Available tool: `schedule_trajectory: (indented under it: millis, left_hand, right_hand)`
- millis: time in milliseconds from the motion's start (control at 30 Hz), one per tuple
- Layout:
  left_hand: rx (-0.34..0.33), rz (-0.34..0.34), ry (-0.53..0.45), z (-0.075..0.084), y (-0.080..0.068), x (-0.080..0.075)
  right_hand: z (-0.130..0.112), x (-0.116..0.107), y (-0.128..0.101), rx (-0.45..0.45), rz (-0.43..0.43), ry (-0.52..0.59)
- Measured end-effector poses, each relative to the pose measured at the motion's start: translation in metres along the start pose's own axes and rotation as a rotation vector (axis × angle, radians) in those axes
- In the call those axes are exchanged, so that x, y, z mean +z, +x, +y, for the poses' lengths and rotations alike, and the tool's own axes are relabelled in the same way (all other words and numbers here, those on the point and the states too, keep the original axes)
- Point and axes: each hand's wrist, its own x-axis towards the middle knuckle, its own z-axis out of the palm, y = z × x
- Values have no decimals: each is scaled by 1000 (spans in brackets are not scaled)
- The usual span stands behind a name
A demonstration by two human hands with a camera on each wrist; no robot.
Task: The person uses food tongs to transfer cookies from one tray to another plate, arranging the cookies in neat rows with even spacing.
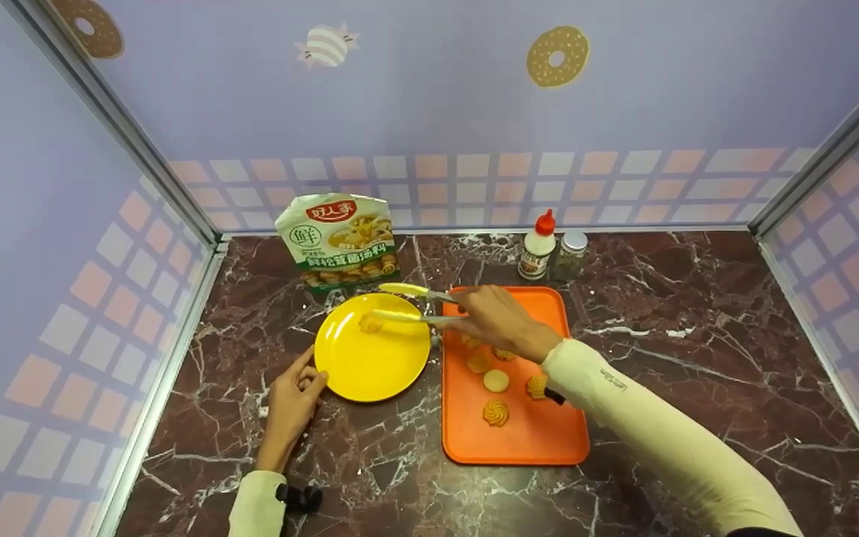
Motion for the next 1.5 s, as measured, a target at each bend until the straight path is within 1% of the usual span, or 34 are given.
schedule_trajectory:
  millis: [100, 300, 433, 533, 733, 900, 1133, 1300, 1400, 1500]
  left_hand:
    - [-1, 2, 7, 0, 0, -1]
    - [-3, 12, -12, 0, 0, -3]
    - [-12, 22, -8, -1, 0, -4]
    - [-33, 29, 4, -2, 0, -4]
    - [-26, 26, -3, 0, -3, -5]
    - [-47, 25, 16, 1, -1, -3]
    - [-13, 29, -5, 1, -1, -2]
    - [2, 28, -22, 1, 0, 0]
    - [-2, 23, -24, 1, 0, 1]
    - [-5, 19, -15, 1, 0, 2]
  right_hand:
    - [4, -6, -6, 27, 25, 27]
    - [7, -14, -17, 72, 58, 65]
    - [9, -18, -24, 117, 58, 95]
    - [10, -21, -30, 139, 61, 82]
    - [18, -28, -44, 81, 124, 23]
    - [28, -34, -57, 48, 167, -14]
    - [38, -41, -76, 44, 233, -33]
    - [46, -44, -90, 33, 285, -84]
    - [49, -47, -99, 50, 290, -101]
    - [52, -49, -108, 70, 277, -103]
